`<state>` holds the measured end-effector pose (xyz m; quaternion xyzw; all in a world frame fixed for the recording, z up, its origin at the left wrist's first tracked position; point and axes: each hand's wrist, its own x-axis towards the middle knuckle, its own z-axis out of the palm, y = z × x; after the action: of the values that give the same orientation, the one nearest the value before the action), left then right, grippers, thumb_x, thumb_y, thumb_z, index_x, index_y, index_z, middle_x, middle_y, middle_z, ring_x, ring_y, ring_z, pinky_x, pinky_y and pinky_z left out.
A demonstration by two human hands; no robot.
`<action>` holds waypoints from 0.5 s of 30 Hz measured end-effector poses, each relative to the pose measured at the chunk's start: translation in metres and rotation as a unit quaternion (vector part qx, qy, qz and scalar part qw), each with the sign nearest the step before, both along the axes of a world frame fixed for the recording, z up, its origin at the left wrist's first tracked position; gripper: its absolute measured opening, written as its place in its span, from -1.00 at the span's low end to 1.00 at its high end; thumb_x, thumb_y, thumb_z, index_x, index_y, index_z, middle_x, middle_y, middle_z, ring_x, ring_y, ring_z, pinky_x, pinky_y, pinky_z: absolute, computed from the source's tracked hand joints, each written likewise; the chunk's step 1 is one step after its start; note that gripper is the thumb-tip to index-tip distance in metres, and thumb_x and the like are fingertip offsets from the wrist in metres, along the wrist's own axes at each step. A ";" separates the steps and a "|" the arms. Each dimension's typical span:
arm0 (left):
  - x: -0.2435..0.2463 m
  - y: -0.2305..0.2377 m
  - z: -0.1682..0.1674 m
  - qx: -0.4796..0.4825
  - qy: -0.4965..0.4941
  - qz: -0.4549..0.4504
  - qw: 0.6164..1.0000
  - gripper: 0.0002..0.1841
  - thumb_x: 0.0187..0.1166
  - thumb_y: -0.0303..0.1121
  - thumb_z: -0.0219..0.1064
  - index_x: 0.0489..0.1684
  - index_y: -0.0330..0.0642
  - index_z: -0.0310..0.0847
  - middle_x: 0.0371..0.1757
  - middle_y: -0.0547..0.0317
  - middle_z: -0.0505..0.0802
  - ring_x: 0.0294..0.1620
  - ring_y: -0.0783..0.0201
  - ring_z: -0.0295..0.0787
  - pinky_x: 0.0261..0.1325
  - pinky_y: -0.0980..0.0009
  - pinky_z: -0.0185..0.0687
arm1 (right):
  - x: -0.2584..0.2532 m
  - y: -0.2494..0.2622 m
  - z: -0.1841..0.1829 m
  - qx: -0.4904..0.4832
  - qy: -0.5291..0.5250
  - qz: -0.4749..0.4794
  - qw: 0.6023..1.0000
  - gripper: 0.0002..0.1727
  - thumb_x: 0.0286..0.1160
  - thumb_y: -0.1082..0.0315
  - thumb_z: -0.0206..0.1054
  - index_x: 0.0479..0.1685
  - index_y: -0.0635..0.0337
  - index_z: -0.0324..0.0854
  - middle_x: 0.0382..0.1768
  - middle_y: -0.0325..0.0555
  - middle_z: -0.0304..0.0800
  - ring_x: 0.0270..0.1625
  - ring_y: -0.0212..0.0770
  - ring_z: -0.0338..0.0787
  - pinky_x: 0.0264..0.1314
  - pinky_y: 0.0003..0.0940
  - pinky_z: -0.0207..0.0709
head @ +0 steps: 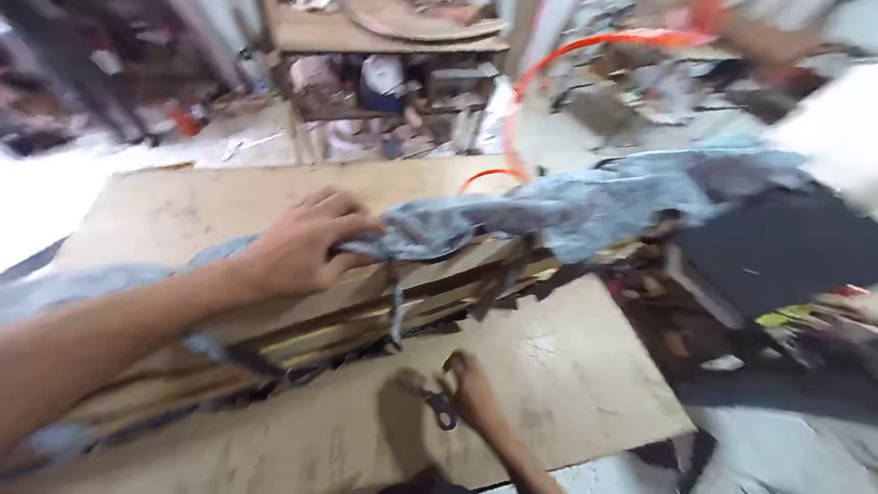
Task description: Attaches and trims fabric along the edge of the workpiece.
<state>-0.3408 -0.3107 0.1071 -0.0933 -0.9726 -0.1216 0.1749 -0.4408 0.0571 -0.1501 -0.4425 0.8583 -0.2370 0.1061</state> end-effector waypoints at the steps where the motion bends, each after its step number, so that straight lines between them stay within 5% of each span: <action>1: -0.006 0.006 -0.001 0.008 -0.005 -0.014 1.000 -0.61 0.67 0.00 0.22 0.35 0.19 0.74 0.13 0.15 0.78 0.19 0.16 0.70 0.25 0.06 0.65 | 0.010 0.026 -0.030 0.113 -0.067 -0.033 0.991 -0.40 0.52 -0.20 0.37 0.20 0.16 0.77 0.42 0.24 0.66 0.51 0.28 0.60 0.51 0.31 0.47; 3: -0.009 0.012 0.000 0.007 0.024 -0.052 0.998 -0.68 0.68 -0.13 0.23 0.21 0.10 0.84 0.03 0.16 0.85 0.03 0.23 0.79 0.11 0.14 0.72 | 0.034 0.060 -0.080 0.177 -0.127 -0.086 0.972 -0.34 0.44 -0.19 0.45 0.38 0.08 0.70 0.54 0.20 0.56 0.61 0.30 0.48 0.57 0.33 0.40; 5: -0.007 0.017 0.003 -0.037 0.042 -0.080 0.995 -0.72 0.65 -0.31 0.22 0.09 -0.10 0.86 0.01 0.06 0.89 -0.06 0.14 0.88 -0.02 0.10 0.80 | 0.053 0.079 -0.107 0.135 -0.147 -0.116 0.973 -0.38 0.40 -0.12 0.50 0.34 0.08 0.73 0.49 0.16 0.61 0.55 0.22 0.57 0.55 0.16 0.50; 8: -0.008 0.021 0.005 -0.095 0.027 -0.095 0.991 -0.77 0.54 -0.44 0.19 -0.02 -0.28 0.74 -0.07 -0.05 0.85 -0.18 0.00 0.88 -0.20 0.02 0.80 | 0.056 0.076 -0.101 0.164 -0.202 -0.139 0.955 -0.45 0.44 -0.05 0.49 0.28 0.15 0.73 0.51 0.15 0.55 0.55 0.15 0.56 0.55 0.06 0.53; 10: -0.006 0.023 0.009 -0.086 -0.012 -0.074 0.993 -0.74 0.55 -0.34 0.17 -0.03 -0.25 0.72 -0.17 0.03 0.82 -0.28 0.07 0.84 -0.28 0.03 0.78 | 0.053 0.066 -0.087 0.232 -0.207 -0.119 0.943 -0.47 0.48 -0.02 0.41 0.24 0.23 0.75 0.53 0.23 0.49 0.57 0.22 0.52 0.53 0.13 0.53; 13: -0.003 0.033 0.016 -0.039 -0.095 -0.038 0.994 -0.59 0.50 0.02 0.13 0.00 -0.07 0.69 -0.37 0.28 0.76 -0.42 0.32 0.73 -0.38 0.15 0.69 | 0.058 0.065 -0.067 0.269 -0.256 -0.093 0.924 -0.46 0.28 -0.04 0.50 -0.05 0.31 0.78 0.24 0.26 0.68 0.31 0.24 0.68 0.31 0.23 0.60; 15: 0.000 0.034 0.008 0.005 -0.073 -0.036 0.997 -0.64 0.43 -0.05 0.18 -0.02 -0.03 0.74 -0.37 0.31 0.80 -0.42 0.41 0.73 -0.38 0.24 0.69 | 0.060 0.081 -0.056 0.135 -0.429 -0.113 0.886 -0.58 0.32 0.03 0.52 -0.33 0.30 0.75 -0.31 0.06 0.81 -0.25 -0.03 0.80 -0.14 0.02 0.67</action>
<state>-0.3406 -0.2767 0.1155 -0.1184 -0.9781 -0.1396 0.0994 -0.3804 0.1382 -0.2060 -0.1793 0.7966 -0.2961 0.4955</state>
